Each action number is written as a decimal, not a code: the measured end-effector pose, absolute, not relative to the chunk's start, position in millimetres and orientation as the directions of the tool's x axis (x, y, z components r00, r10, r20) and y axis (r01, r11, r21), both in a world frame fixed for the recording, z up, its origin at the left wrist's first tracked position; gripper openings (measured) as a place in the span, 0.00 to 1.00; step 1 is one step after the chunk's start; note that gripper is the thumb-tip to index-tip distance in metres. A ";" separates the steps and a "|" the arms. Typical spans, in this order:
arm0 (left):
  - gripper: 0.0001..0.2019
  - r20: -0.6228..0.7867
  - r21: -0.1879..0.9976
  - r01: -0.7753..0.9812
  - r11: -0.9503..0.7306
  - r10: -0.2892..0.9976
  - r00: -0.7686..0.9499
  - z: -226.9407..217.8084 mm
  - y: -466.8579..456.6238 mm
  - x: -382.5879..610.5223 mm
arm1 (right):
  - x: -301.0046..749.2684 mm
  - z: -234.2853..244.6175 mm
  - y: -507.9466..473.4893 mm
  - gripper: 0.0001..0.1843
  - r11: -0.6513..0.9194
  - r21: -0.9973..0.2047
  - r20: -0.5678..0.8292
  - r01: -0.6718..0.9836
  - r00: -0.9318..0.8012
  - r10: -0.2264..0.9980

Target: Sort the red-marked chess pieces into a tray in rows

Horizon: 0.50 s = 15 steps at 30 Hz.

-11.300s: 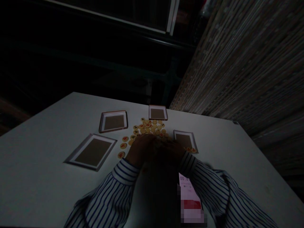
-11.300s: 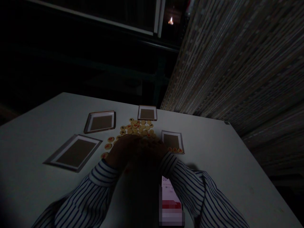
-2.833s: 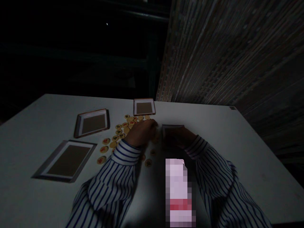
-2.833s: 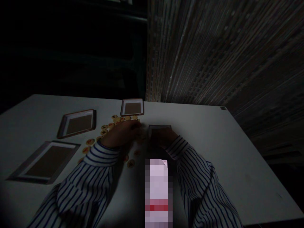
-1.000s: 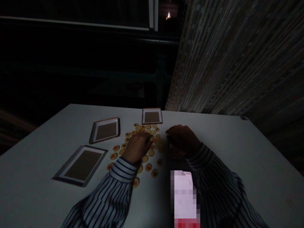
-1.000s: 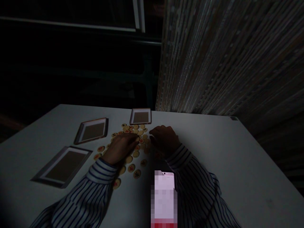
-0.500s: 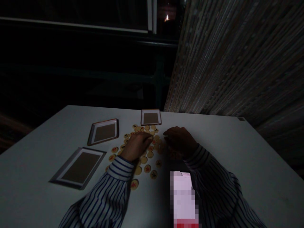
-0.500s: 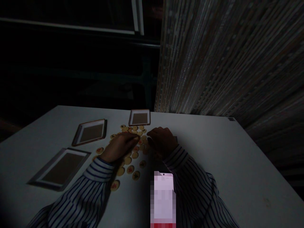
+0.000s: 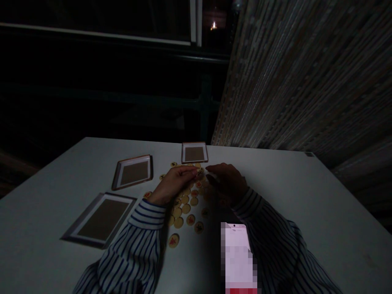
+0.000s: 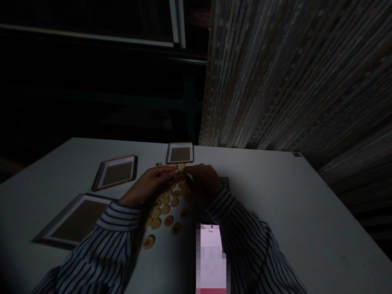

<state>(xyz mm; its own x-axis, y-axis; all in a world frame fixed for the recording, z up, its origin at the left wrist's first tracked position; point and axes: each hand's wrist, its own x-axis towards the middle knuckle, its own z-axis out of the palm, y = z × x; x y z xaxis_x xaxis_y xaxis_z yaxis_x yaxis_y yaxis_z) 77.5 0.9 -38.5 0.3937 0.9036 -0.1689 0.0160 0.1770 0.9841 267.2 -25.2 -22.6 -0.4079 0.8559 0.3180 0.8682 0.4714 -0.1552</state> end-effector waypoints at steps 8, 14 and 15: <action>0.18 -0.175 0.976 -0.057 0.210 0.915 0.363 -36.9 1.4 81.1 | 255.1 -33.3 -14.2 0.15 0.569 -0.236 0.385 0.788 -0.462 0.799; 0.14 -0.165 0.980 -0.047 0.193 0.921 0.354 -36.1 1.8 82.8 | 254.6 -32.9 -7.8 0.13 0.603 -0.246 0.373 0.759 -0.500 0.781; 0.14 -0.161 0.981 -0.042 0.188 0.921 0.354 -36.0 1.5 83.0 | 254.0 -31.3 -7.9 0.13 0.592 -0.237 0.351 0.770 -0.500 0.791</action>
<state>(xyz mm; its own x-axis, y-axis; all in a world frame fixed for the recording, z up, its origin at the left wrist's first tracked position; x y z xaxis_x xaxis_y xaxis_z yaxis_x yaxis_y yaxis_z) 83.0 1.5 -36.0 0.3541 0.9212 -0.1612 -0.0424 0.1880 0.9813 254.0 -7.9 -31.3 -0.5004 0.7913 0.3512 0.7702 0.5922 -0.2369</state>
